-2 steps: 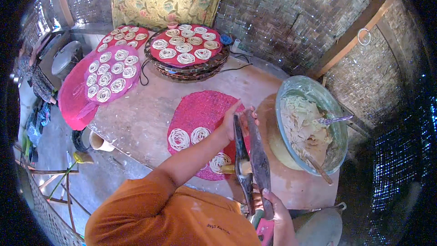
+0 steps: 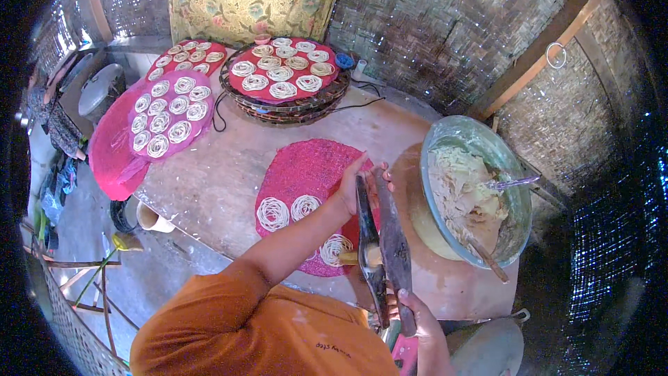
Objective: The person uses a manual extrusion tool to squeeze out dough into spiral patterns onto circular mats, refilling the tool by hand from a large plastic basin.
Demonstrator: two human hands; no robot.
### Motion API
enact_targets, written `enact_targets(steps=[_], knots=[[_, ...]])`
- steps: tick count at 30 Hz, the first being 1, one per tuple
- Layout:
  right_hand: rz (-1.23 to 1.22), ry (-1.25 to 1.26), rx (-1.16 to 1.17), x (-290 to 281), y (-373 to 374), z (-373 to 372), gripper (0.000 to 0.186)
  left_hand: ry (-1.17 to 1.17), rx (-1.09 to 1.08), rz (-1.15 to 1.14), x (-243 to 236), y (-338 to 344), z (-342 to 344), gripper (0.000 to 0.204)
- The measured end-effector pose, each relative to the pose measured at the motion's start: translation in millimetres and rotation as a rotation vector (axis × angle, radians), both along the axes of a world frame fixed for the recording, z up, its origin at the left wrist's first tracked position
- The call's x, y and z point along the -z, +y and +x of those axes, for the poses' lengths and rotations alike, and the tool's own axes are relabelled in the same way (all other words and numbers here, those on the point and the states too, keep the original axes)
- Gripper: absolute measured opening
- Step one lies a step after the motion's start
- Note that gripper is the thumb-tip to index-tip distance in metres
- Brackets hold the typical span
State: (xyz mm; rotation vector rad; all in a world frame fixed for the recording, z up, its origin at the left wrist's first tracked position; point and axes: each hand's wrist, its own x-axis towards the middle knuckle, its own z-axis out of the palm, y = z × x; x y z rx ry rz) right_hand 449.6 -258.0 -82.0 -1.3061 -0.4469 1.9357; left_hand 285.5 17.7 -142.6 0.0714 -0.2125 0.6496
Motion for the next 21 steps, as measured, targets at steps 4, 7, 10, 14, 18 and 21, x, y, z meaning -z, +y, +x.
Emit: enact_targets(steps=[4,7,10,14,18,21], knots=[[0.047,-0.182,-0.094,2.3,4.0,-4.6,0.064,-0.111,0.038,0.018,-1.1,4.5,-1.7,0.047],[0.122,-0.333,-0.207,-7.6,14.7,-4.4,0.06,-0.135,0.037,0.029,-5.6,15.6,-3.7,0.048],[0.15,-0.331,-0.269,-32.2,34.9,-0.7,0.056,-0.116,-0.037,0.109,-45.0,24.3,-13.4,0.044],[0.164,-0.161,-0.261,-42.9,63.2,14.0,0.066,-0.048,-0.213,0.191,-81.3,45.6,-24.8,0.057],[0.106,-0.142,-0.364,-53.1,113.8,5.3,0.068,-0.047,-0.247,0.106,-38.5,82.2,-29.7,0.051],[0.004,-0.274,-0.389,-48.2,136.9,-2.5,0.067,0.009,-0.33,-0.017,1.4,90.3,-33.2,0.042]])
